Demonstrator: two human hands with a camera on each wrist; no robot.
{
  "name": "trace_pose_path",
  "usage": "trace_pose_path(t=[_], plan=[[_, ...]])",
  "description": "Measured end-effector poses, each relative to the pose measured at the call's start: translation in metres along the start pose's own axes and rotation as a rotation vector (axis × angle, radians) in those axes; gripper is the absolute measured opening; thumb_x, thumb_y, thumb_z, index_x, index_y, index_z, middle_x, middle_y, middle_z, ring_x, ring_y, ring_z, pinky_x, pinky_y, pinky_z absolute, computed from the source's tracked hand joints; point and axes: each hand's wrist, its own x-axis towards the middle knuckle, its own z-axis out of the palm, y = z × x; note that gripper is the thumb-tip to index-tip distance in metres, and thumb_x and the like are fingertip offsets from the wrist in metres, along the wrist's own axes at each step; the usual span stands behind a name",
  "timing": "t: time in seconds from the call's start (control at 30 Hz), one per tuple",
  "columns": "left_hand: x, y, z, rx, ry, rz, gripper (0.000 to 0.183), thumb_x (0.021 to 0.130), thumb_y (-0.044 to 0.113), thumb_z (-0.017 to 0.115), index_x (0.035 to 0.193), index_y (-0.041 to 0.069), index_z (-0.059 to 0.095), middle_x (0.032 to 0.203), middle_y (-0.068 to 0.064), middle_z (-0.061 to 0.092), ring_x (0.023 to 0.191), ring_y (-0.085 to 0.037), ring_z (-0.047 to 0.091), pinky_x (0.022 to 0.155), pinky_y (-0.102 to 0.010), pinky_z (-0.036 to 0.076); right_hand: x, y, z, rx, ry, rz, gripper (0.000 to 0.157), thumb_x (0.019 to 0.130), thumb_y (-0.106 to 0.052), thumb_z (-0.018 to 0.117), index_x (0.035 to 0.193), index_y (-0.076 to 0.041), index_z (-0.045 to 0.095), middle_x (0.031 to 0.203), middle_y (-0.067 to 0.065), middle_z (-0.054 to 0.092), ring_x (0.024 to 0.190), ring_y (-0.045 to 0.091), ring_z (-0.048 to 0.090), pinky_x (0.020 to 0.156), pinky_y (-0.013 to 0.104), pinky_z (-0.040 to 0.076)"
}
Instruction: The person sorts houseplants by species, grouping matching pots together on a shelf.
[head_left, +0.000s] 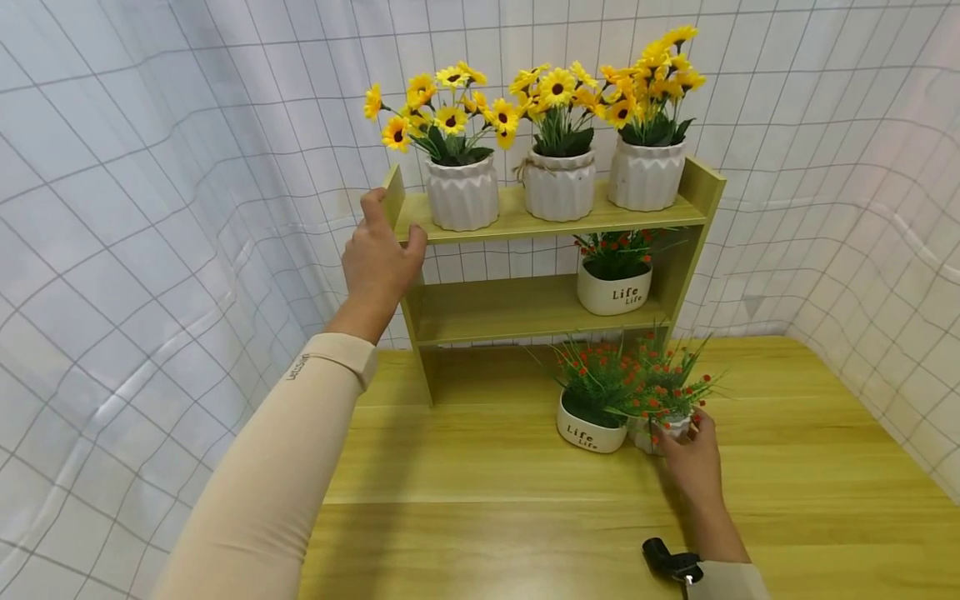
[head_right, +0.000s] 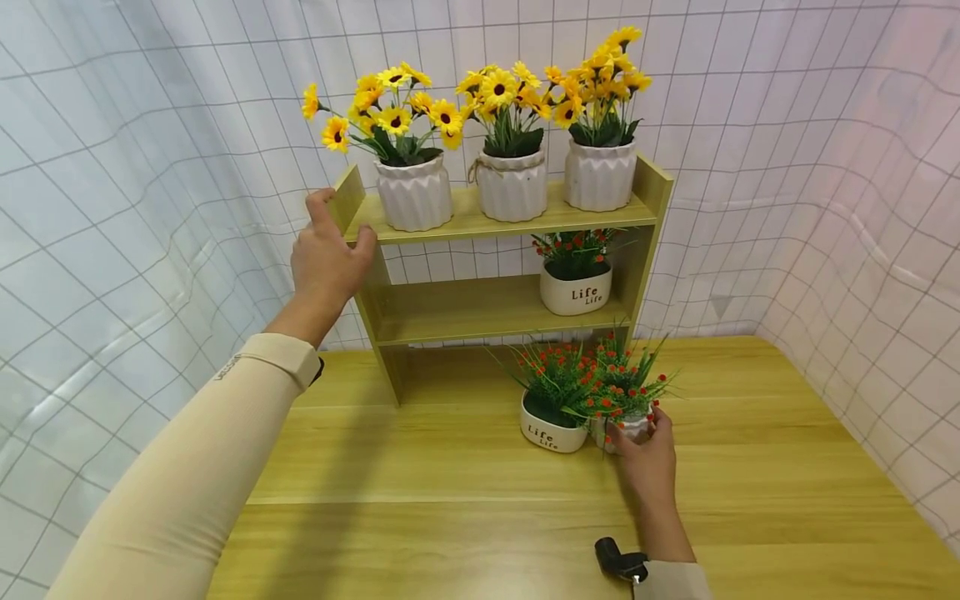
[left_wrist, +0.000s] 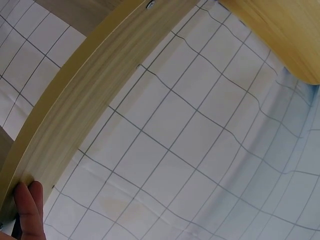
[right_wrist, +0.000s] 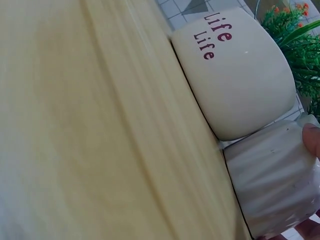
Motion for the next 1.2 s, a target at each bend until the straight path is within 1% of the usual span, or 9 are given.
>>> trace_pose_path(t=[0.1, 0.27, 0.43, 0.5, 0.57, 0.7, 0.87, 1.07, 1.2], plan=[[0.000, 0.000, 0.000, 0.003, -0.003, 0.000, 0.058, 0.095, 0.039, 0.050, 0.143, 0.016, 0.027, 0.107, -0.028, 0.064, 0.084, -0.045, 0.064, 0.072, -0.054, 0.051, 0.000, 0.002, 0.001, 0.024, 0.020, -0.013, 0.086, 0.098, -0.018, 0.064, 0.158, -0.005, 0.004, 0.158, 0.028, 0.017, 0.143, 0.043, 0.025, 0.095, 0.028, 0.046], [-0.001, -0.001, 0.000, 0.007, 0.002, 0.004, 0.058, 0.095, 0.039, 0.050, 0.143, 0.017, 0.027, 0.105, -0.027, 0.064, 0.082, -0.045, 0.064, 0.071, -0.054, 0.051, -0.001, 0.004, 0.004, 0.045, 0.064, -0.010, 0.086, 0.096, -0.019, 0.066, 0.158, -0.005, 0.009, 0.160, 0.026, 0.013, 0.145, 0.044, 0.020, 0.107, 0.053, 0.035], [-0.001, -0.002, 0.001, 0.003, 0.004, 0.007, 0.057, 0.095, 0.039, 0.050, 0.143, 0.017, 0.027, 0.103, -0.027, 0.063, 0.081, -0.044, 0.064, 0.071, -0.054, 0.051, -0.003, 0.004, 0.005, 0.036, 0.115, 0.018, 0.091, 0.094, -0.029, 0.070, 0.159, -0.007, 0.010, 0.158, 0.029, 0.019, 0.140, 0.047, 0.028, 0.104, 0.055, 0.038], [-0.001, -0.002, 0.002, 0.004, 0.009, 0.013, 0.057, 0.095, 0.039, 0.050, 0.142, 0.017, 0.028, 0.103, -0.027, 0.063, 0.080, -0.044, 0.064, 0.071, -0.054, 0.051, -0.004, 0.003, 0.006, 0.025, 0.137, 0.031, 0.093, 0.092, -0.035, 0.070, 0.159, -0.009, 0.012, 0.156, 0.028, 0.024, 0.137, 0.046, 0.034, 0.098, 0.048, 0.044], [0.000, -0.002, 0.002, 0.004, 0.015, 0.016, 0.056, 0.095, 0.039, 0.051, 0.142, 0.017, 0.028, 0.102, -0.027, 0.063, 0.079, -0.044, 0.063, 0.070, -0.054, 0.051, -0.005, 0.003, 0.006, 0.024, 0.159, 0.037, 0.093, 0.091, -0.037, 0.071, 0.159, -0.010, 0.013, 0.154, 0.027, 0.027, 0.134, 0.044, 0.038, 0.089, 0.035, 0.047], [0.000, -0.001, 0.002, 0.004, 0.018, 0.019, 0.056, 0.095, 0.039, 0.050, 0.142, 0.016, 0.028, 0.102, -0.028, 0.063, 0.080, -0.044, 0.063, 0.071, -0.053, 0.051, -0.007, 0.001, 0.006, 0.061, 0.196, 0.049, 0.095, 0.088, -0.040, 0.074, 0.159, -0.011, 0.016, 0.151, 0.027, 0.031, 0.127, 0.038, 0.044, 0.072, 0.014, 0.044], [0.000, -0.001, 0.002, 0.002, 0.018, 0.022, 0.056, 0.095, 0.039, 0.049, 0.142, 0.016, 0.028, 0.103, -0.028, 0.064, 0.081, -0.045, 0.064, 0.072, -0.054, 0.051, -0.009, -0.002, 0.004, 0.157, 0.228, 0.061, 0.094, 0.087, -0.037, 0.076, 0.157, -0.013, 0.019, 0.149, 0.022, 0.031, 0.115, 0.027, 0.047, 0.070, 0.011, 0.048], [0.000, -0.002, 0.002, -0.002, 0.014, 0.024, 0.056, 0.095, 0.040, 0.049, 0.142, 0.017, 0.028, 0.105, -0.027, 0.064, 0.083, -0.044, 0.064, 0.073, -0.053, 0.052, -0.012, -0.009, -0.002, 0.174, 0.269, 0.040, 0.093, 0.088, -0.037, 0.075, 0.157, -0.013, 0.019, 0.152, 0.021, 0.026, 0.120, 0.030, 0.043, 0.069, 0.009, 0.046], [0.000, -0.002, 0.002, -0.006, 0.020, 0.027, 0.056, 0.095, 0.039, 0.049, 0.142, 0.017, 0.028, 0.105, -0.028, 0.064, 0.083, -0.044, 0.065, 0.072, -0.053, 0.052, -0.015, -0.019, -0.006, 0.178, 0.303, 0.015, 0.090, 0.087, -0.034, 0.076, 0.156, -0.012, 0.022, 0.150, 0.020, 0.028, 0.113, 0.024, 0.046, 0.069, 0.009, 0.046]])
